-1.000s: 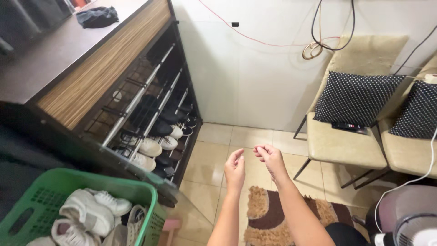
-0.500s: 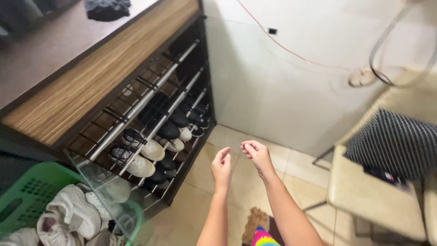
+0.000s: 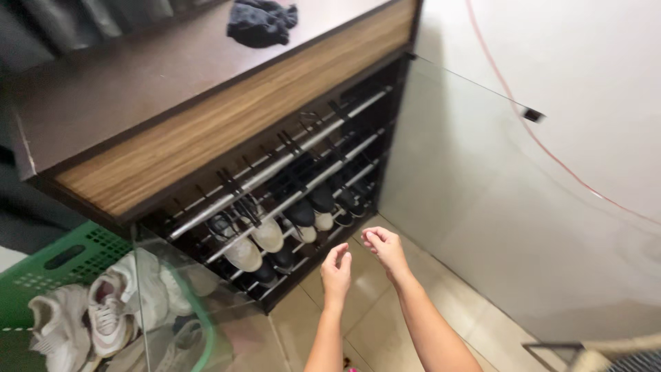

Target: The person removes shoes from a multi-tier shoe rack and places them into a green laundry basket. The person handles white sneakers, black boots, and black slip-on shoes one at a time, transferring them from the rack to the basket.

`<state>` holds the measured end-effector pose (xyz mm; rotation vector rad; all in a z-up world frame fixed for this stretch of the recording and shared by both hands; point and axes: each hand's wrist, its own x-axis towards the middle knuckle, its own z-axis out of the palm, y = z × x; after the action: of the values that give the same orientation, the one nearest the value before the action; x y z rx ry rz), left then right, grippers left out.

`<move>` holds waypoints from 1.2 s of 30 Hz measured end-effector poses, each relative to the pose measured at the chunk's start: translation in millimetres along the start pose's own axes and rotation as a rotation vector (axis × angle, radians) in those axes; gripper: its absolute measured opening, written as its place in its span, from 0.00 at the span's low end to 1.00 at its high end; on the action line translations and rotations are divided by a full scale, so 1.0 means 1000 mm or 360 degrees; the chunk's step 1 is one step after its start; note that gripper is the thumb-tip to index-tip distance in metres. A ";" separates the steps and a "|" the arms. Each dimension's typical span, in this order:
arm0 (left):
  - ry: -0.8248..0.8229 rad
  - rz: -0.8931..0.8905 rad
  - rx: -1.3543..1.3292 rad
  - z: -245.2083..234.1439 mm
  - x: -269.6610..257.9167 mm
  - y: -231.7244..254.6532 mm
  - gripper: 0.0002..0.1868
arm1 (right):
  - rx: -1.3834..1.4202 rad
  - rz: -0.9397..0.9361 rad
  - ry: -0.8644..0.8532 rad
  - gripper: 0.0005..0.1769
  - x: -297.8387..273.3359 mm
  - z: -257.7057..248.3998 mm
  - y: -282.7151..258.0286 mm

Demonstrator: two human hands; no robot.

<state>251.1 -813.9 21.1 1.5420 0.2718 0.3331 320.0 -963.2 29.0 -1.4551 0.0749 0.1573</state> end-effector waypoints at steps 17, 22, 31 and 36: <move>0.0079 0.0000 0.0359 -0.006 0.192 -0.094 0.15 | -0.0244 0.0024 -0.0022 0.12 0.215 0.071 0.075; 0.0078 -0.0196 0.0337 0.002 0.230 -0.124 0.17 | -0.0369 0.0019 0.0036 0.14 0.264 0.084 0.107; 0.0017 -0.0577 0.0387 0.021 0.296 -0.208 0.24 | -0.0843 -0.0095 0.0133 0.18 0.342 0.100 0.167; 0.0045 -0.0081 0.0713 0.026 0.342 -0.261 0.27 | -0.1062 -0.0441 0.0064 0.23 0.373 0.104 0.196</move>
<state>587.8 -709.1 -226.6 1.9675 0.4283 0.2642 654.2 -815.6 -206.3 -2.1154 -0.1627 -0.0867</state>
